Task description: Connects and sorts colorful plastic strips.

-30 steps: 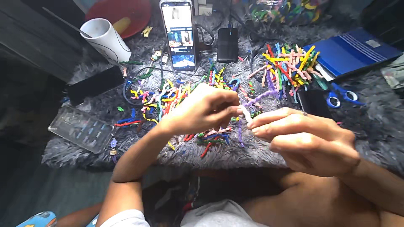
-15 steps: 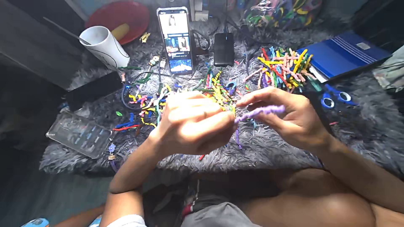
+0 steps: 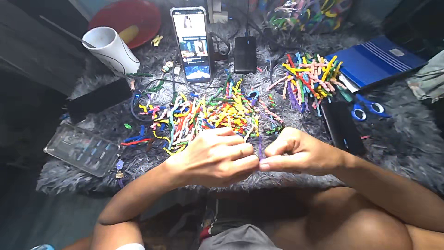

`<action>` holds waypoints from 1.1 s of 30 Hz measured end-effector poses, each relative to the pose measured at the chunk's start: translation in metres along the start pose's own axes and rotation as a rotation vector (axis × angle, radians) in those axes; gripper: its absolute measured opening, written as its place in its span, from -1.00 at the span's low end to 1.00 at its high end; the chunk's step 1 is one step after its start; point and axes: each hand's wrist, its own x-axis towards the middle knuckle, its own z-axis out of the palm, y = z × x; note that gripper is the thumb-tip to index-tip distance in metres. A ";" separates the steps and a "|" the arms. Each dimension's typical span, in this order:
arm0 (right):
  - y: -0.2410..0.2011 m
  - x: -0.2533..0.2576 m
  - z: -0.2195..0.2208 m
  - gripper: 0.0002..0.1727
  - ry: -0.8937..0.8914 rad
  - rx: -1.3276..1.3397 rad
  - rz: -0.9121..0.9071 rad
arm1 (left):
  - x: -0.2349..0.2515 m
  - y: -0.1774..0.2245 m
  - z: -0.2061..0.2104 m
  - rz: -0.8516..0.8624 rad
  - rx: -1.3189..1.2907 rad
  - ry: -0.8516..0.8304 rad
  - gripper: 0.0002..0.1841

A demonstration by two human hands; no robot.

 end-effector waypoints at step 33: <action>-0.063 -0.012 0.055 -0.64 0.041 -0.564 -0.240 | -0.021 0.073 -0.015 -0.169 -0.136 0.337 -0.78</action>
